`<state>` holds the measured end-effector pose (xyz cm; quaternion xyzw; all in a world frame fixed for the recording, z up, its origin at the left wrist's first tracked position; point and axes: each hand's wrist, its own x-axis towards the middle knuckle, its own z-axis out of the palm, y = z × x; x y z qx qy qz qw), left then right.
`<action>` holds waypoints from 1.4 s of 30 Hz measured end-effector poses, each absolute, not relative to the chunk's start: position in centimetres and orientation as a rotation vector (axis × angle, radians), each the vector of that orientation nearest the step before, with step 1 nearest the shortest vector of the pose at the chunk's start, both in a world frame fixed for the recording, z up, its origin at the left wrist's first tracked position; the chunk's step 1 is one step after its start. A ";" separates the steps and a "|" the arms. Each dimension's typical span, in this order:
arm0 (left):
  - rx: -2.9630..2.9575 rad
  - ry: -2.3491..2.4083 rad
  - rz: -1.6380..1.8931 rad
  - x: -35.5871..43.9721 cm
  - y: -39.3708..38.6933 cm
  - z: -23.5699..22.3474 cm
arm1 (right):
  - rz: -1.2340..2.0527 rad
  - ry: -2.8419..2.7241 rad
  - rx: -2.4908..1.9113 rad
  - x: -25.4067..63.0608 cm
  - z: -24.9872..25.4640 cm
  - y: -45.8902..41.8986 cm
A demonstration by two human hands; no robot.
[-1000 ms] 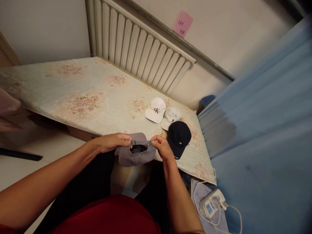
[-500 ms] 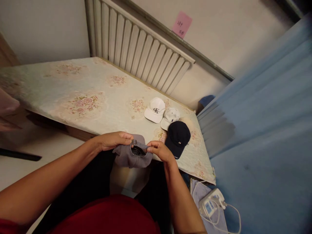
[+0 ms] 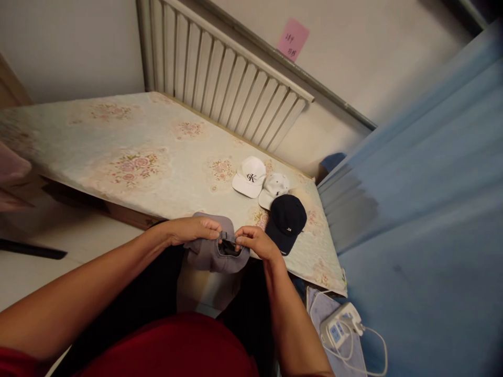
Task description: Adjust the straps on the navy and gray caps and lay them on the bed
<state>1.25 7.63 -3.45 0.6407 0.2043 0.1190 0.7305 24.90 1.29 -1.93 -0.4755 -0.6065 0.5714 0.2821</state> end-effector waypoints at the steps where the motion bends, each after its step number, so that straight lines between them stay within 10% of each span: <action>1: 1.430 0.450 0.257 1.4 7.6 -3.4 | 1.529 -1.633 -1.272 24.6 -1.6 1.2; 42: 1.535 0.579 0.166 1.7 7.2 -3.9 | 1.403 -1.610 -1.386 22.2 -2.6 0.7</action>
